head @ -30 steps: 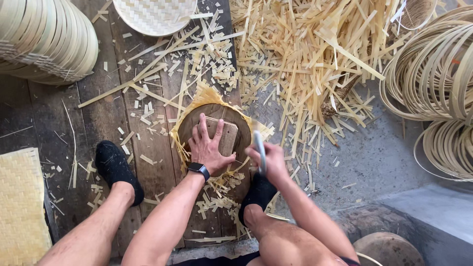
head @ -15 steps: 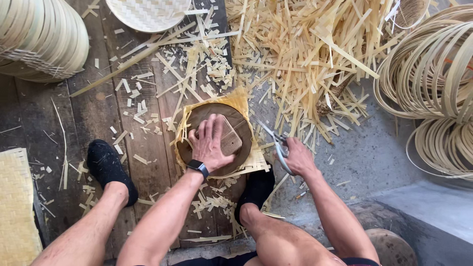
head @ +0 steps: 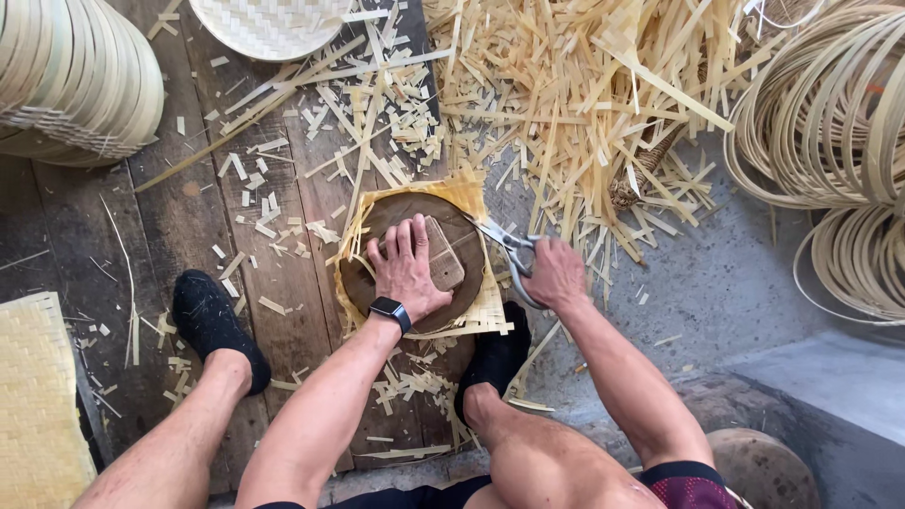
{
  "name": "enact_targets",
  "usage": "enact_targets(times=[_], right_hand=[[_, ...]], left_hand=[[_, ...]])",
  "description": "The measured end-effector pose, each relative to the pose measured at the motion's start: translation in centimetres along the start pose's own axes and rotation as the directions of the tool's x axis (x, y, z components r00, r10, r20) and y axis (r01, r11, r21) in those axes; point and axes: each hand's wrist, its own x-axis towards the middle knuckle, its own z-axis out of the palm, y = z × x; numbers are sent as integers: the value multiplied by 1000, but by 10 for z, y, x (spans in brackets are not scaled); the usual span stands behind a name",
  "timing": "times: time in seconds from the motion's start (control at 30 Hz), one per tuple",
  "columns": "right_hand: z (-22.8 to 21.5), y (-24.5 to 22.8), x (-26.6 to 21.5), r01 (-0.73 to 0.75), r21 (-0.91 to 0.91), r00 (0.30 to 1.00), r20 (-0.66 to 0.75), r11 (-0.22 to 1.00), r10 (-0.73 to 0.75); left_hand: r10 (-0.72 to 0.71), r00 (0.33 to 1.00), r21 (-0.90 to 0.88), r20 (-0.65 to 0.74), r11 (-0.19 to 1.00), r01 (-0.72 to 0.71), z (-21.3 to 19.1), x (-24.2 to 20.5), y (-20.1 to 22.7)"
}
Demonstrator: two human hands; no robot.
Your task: The person weaves a bamboo basket by placing a circular wooden frame onto a woven bamboo mat, trimming the excess material with shears, and then securing another frame piece into place.
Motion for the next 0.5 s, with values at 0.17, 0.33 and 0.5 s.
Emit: enact_targets(times=[0.17,0.33,0.5], right_hand=[[14,-4,18,-99,-59,976,190,993,109],[16,13,8,-14,-35,997,73,999,16],[16,-19,35,112,-167,973,-180,980,-142]], left_hand=[[110,993,25,-44,994,-109,0,0,-8],[194,981,138,24,971,-196,7,1,-13],[228,974,132,10,965,-227,3,1,-15]])
